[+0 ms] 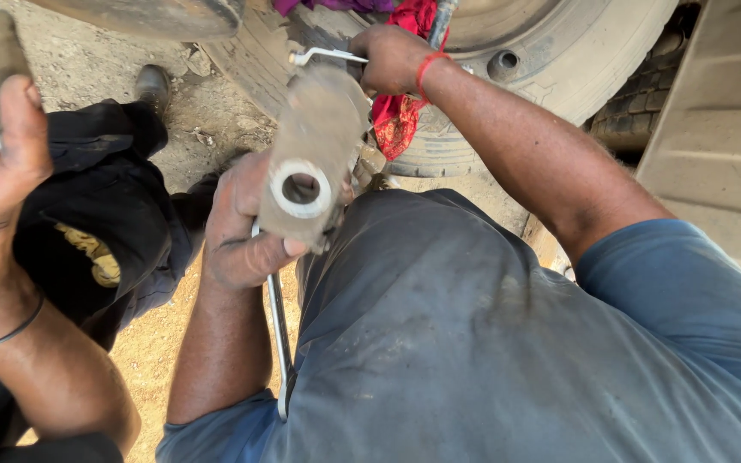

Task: The person uses a wrench to loosen and remove bolts from a truck's brake assembly, then repositions and tightens the assembly with assistance from another person. The task involves handling bolts, a brake assembly, and a wrench while working on the vehicle's wheel area.

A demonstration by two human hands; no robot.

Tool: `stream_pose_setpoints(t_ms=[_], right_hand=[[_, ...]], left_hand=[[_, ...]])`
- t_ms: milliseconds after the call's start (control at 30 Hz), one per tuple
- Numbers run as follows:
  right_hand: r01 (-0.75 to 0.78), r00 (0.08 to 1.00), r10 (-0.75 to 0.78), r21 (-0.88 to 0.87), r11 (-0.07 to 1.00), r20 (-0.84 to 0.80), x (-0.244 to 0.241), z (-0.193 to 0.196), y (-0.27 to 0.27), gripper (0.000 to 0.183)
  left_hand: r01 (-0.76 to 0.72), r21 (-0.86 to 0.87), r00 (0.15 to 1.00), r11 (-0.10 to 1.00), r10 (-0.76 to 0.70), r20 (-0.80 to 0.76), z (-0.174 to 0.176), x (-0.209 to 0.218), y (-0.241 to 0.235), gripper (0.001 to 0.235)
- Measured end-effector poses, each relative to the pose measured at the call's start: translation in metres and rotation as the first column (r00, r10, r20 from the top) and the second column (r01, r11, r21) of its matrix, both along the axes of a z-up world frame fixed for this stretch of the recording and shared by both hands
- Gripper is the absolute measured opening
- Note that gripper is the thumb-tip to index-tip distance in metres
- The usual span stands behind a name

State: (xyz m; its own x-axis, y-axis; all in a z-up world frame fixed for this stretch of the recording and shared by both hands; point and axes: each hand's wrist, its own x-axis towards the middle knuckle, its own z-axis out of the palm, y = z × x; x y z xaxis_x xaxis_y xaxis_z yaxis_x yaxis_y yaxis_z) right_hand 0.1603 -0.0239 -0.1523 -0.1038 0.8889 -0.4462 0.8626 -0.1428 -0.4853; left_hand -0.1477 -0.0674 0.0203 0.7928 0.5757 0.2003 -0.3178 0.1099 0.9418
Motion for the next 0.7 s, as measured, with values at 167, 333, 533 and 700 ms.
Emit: stream_pose_setpoints(t_ms=[167,333,533,700], right_hand=[[0.372,0.876,-0.231,0.288,0.883,-0.423,0.025,0.027,-0.005,0.032],[0.498,0.62,-0.347,0.01,0.867,-0.704,0.035,0.149,-0.065,0.036],[0.155,0.632,0.036,0.172,0.973,-0.774,-0.05,0.248,-0.162,0.062],[-0.167,0.712,0.425,0.452,0.876,-0.559,-0.087,0.265,-0.154,0.052]], left_hand=[[-0.102,0.082,0.995,0.991,0.101,0.013,0.0,0.005,0.012,0.058],[-0.111,-0.069,0.981,0.991,0.12,0.152,0.002,0.022,0.021,0.06],[-0.3,0.01,0.939,0.954,0.294,0.178,0.005,0.061,0.034,0.053],[-0.356,0.036,0.92,0.934,0.344,0.19,0.003,0.079,0.041,0.061]])
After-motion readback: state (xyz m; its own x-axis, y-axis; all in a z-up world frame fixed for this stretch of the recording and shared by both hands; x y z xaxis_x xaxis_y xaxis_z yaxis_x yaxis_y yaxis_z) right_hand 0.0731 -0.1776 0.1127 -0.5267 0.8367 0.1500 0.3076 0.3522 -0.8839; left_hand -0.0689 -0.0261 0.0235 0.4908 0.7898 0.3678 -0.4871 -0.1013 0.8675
